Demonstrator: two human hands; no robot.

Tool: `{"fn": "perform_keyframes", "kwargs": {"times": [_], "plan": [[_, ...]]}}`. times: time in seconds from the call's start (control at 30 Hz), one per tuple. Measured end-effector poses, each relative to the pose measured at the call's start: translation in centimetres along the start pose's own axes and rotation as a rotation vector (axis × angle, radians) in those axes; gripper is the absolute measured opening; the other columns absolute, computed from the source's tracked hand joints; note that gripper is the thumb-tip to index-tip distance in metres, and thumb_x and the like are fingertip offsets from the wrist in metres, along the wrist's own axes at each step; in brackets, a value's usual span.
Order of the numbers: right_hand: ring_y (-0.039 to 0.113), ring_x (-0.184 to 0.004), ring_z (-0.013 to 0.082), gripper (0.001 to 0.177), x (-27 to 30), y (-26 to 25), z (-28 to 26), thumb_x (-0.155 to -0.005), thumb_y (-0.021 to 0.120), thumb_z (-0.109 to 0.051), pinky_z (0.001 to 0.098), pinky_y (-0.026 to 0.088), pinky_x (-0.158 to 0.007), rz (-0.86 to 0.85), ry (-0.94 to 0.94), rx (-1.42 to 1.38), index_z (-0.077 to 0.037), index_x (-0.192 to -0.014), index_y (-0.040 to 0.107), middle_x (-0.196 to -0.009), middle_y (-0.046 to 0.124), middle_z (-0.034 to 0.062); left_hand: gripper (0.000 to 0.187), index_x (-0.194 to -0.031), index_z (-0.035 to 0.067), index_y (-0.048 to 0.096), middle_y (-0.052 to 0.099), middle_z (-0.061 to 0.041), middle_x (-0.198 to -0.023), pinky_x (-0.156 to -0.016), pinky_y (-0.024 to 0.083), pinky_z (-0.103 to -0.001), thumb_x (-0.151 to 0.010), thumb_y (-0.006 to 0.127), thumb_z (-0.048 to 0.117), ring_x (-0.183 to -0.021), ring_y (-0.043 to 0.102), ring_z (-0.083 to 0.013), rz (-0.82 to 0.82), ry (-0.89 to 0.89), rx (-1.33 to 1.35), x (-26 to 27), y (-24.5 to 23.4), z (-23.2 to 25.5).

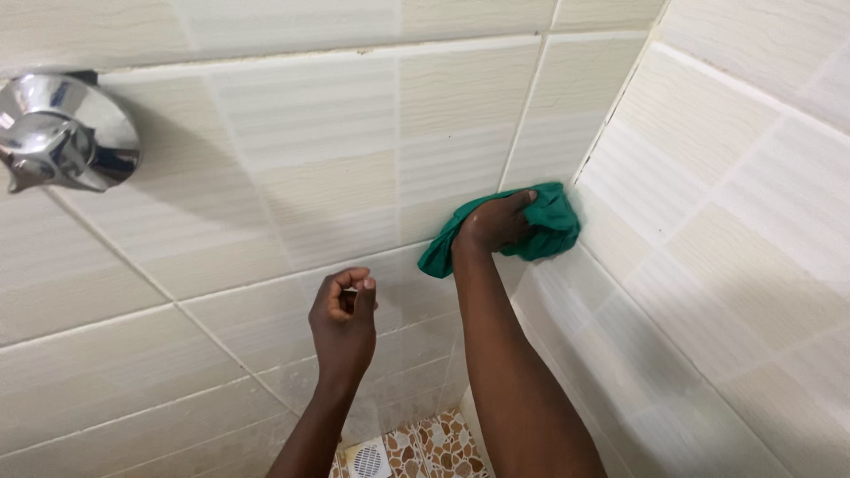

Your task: The person wipes tiled walls with a green cloth and then rinses the cloth in a sink under a running faucet.

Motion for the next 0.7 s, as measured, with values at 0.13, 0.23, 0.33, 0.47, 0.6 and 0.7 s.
{"fn": "perform_keyframes", "kwargs": {"times": [0.13,0.23,0.33,0.47,0.6,0.7], "plan": [[0.029,-0.147,0.0347,0.083,2.4,-0.9,0.9,-0.098,0.026,-0.064,0.0513,0.032,-0.119,0.040,0.215,-0.214,-0.015,-0.161,0.003,-0.166,0.009,0.0127,0.049,-0.129,0.003,0.060,0.068,-0.009,-0.103,-0.075,0.057,-0.034,-0.093,0.071,0.034,-0.088,0.068,-0.0190,-0.036,-0.024,-0.133,-0.7,1.2,-1.1],[0.052,-0.139,0.0363,0.081,4.1,-1.2,3.8,-0.104,0.027,-0.063,0.0483,0.036,-0.119,-0.076,0.374,-0.331,-0.005,-0.160,0.034,-0.162,0.044,0.0189,0.063,-0.144,0.007,0.052,0.070,-0.012,-0.115,-0.084,0.057,-0.039,-0.095,0.066,0.044,-0.098,0.070,-0.0227,-0.266,-0.211,-0.279,-0.1,2.1,-2.5],[0.051,-0.137,0.0329,0.069,5.4,-2.5,6.4,-0.105,0.036,-0.053,0.0470,0.043,-0.114,-0.064,0.467,-0.316,-0.011,-0.159,0.030,-0.160,0.040,0.0145,0.070,-0.152,0.008,0.047,0.062,-0.015,-0.139,-0.095,0.053,-0.040,-0.097,0.064,0.048,-0.118,0.064,-0.0250,-0.369,-0.088,-0.222,0.6,2.3,-3.4],[0.063,-0.121,0.0294,0.046,5.1,-5.6,9.4,-0.102,0.052,-0.029,0.0455,0.055,-0.099,-0.110,0.441,-0.284,-0.010,-0.143,0.044,-0.139,0.058,0.0112,0.070,-0.156,0.005,0.042,0.052,-0.021,-0.153,-0.105,0.046,-0.042,-0.104,0.060,0.048,-0.136,0.053,-0.0328,-0.401,0.058,-0.230,1.2,2.7,-4.4],[0.064,-0.095,0.0264,0.028,4.7,-8.1,12.8,-0.106,0.048,-0.027,0.0429,0.059,-0.079,-0.384,0.454,-0.330,-0.004,-0.116,0.061,-0.110,0.062,0.0114,0.067,-0.156,0.008,0.039,0.061,-0.019,-0.143,-0.103,0.050,-0.040,-0.101,0.056,0.044,-0.124,0.064,-0.0348,-0.427,-0.141,-0.066,2.7,4.9,-5.6],[0.062,-0.091,0.0250,0.020,5.4,-10.0,13.9,-0.107,0.053,-0.023,0.0406,0.057,-0.079,-0.590,0.456,-0.347,-0.005,-0.111,0.061,-0.104,0.060,0.0116,0.048,-0.146,0.005,0.053,0.058,-0.019,-0.144,-0.104,0.049,-0.041,-0.107,0.052,0.032,-0.128,0.061,-0.0319,-0.321,0.068,-0.051,2.9,5.5,-5.8]]}}
Point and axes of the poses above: each hand's wrist, its own x-axis away from the middle knuckle, its own y-axis out of the palm, z = x × y, the point moved 3 cm from there along -x, towards the middle knuckle
